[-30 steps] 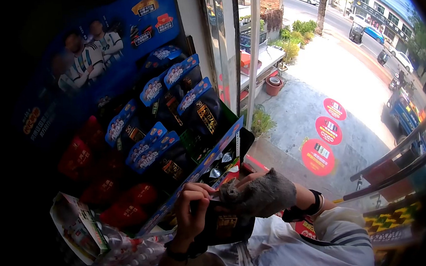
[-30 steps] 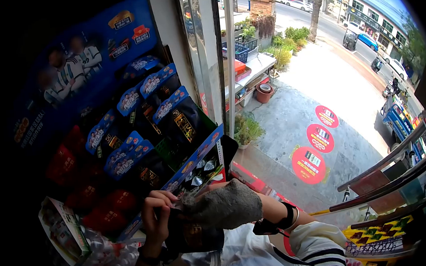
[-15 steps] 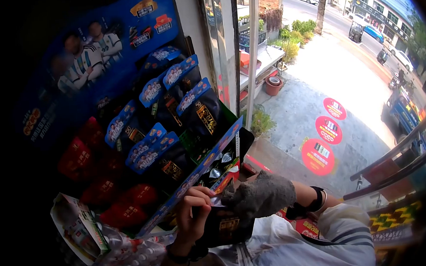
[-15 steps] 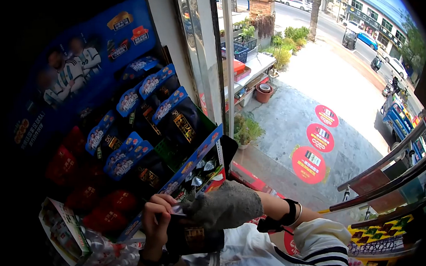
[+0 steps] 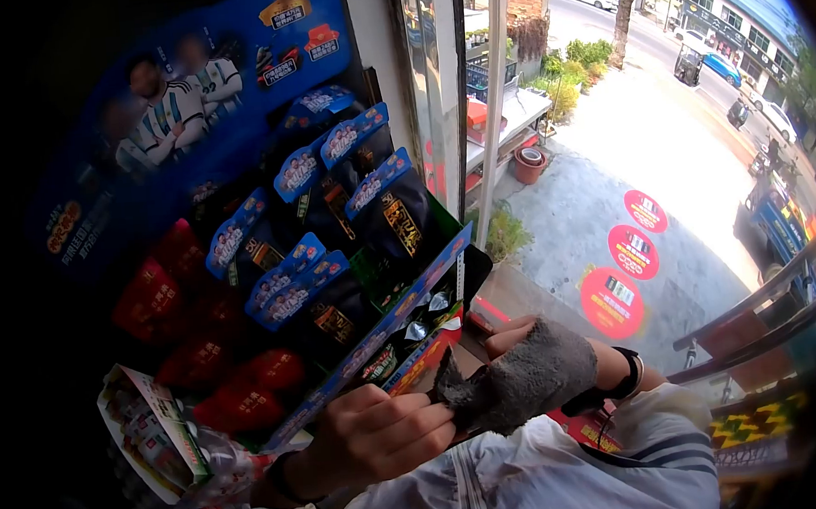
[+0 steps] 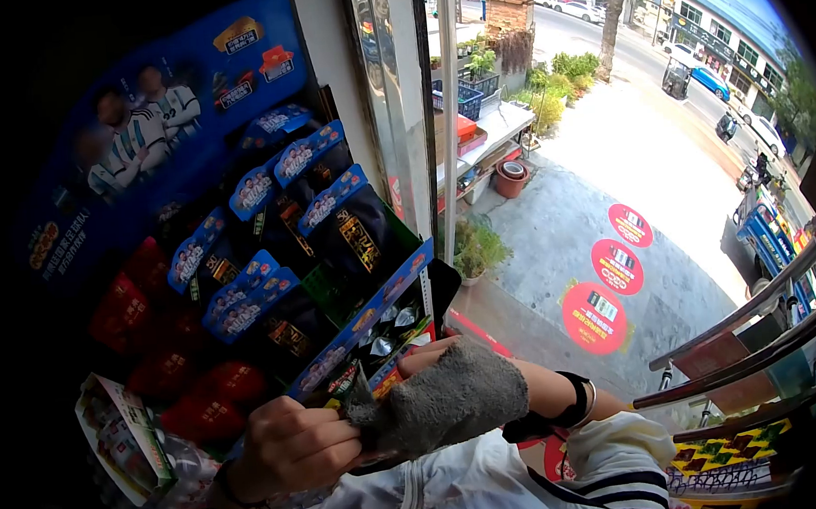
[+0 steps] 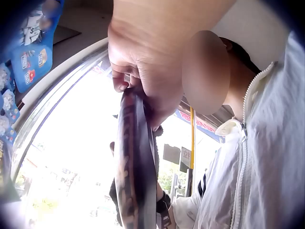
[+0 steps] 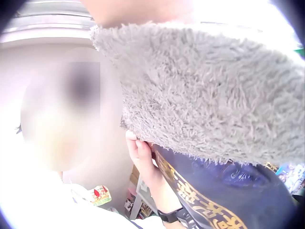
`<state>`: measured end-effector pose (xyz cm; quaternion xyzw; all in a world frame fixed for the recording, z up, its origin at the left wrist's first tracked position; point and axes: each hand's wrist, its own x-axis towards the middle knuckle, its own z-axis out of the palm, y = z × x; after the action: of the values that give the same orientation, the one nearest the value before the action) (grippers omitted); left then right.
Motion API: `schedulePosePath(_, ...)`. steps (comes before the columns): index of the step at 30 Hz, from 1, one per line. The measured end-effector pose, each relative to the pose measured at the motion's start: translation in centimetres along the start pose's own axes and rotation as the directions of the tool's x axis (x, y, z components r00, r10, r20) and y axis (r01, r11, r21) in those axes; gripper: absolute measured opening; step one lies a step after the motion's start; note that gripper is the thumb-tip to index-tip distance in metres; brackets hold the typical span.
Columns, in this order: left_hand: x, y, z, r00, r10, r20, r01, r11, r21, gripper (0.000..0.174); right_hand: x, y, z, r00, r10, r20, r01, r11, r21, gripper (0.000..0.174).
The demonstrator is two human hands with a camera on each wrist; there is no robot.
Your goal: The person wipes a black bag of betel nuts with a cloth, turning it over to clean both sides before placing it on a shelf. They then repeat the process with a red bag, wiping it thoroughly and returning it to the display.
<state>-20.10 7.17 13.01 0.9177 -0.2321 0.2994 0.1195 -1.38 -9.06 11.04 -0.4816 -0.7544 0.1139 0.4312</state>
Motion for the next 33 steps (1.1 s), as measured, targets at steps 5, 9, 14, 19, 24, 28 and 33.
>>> schedulePosePath(5, 0.6, -0.8, -0.9, 0.998, 0.051, 0.042, -0.052, 0.998, 0.019, 0.013, 0.1, -1.0, -1.5, 0.995, 0.016, 0.096, -0.008, 0.997, -0.081, 0.022)
schedulePosePath(9, 0.3, -1.3, -0.1, 0.988, 0.046, 0.146, -0.039, 0.998, -0.048, 0.019, 0.0, -0.2, -1.1, 0.995, -0.01, 0.094, 0.017, 0.997, -0.078, 0.03)
schedulePosePath(14, -0.5, -1.9, 0.9, 0.988, 0.034, 0.151, -0.032, 0.999, -0.021, 0.022, -0.8, -0.1, -0.8, 0.942, 0.291, 0.167, -0.299, 0.954, 0.025, 0.037)
schedulePosePath(19, -0.9, -2.1, 0.7, 0.999, -0.039, 0.021, 0.038, 0.999, 0.024, 0.018, 1.1, -1.4, -1.8, 0.885, 0.343, 0.316, -0.327, 0.939, -0.106, 0.039)
schedulePosePath(24, -0.8, -2.7, 0.6, 0.988, -0.074, -0.136, 0.062, 0.994, -0.089, 0.017, 1.5, -2.5, -0.8, 0.959, 0.214, 0.186, -0.201, 0.976, -0.09, 0.036)
schedulePosePath(28, -1.4, -2.2, 0.9, 0.999, -0.017, -0.035, 0.019, 0.999, 0.05, 0.02, 1.1, -1.4, 0.0, 0.937, 0.134, 0.322, 0.044, 0.871, -0.49, 0.026)
schedulePosePath(33, -1.9, -2.4, 1.6, 0.994, -0.003, 0.112, -0.016, 0.986, 0.168, 0.013, 0.8, -1.3, 1.0, 0.954, 0.211, 0.212, -0.078, 0.86, -0.504, 0.017)
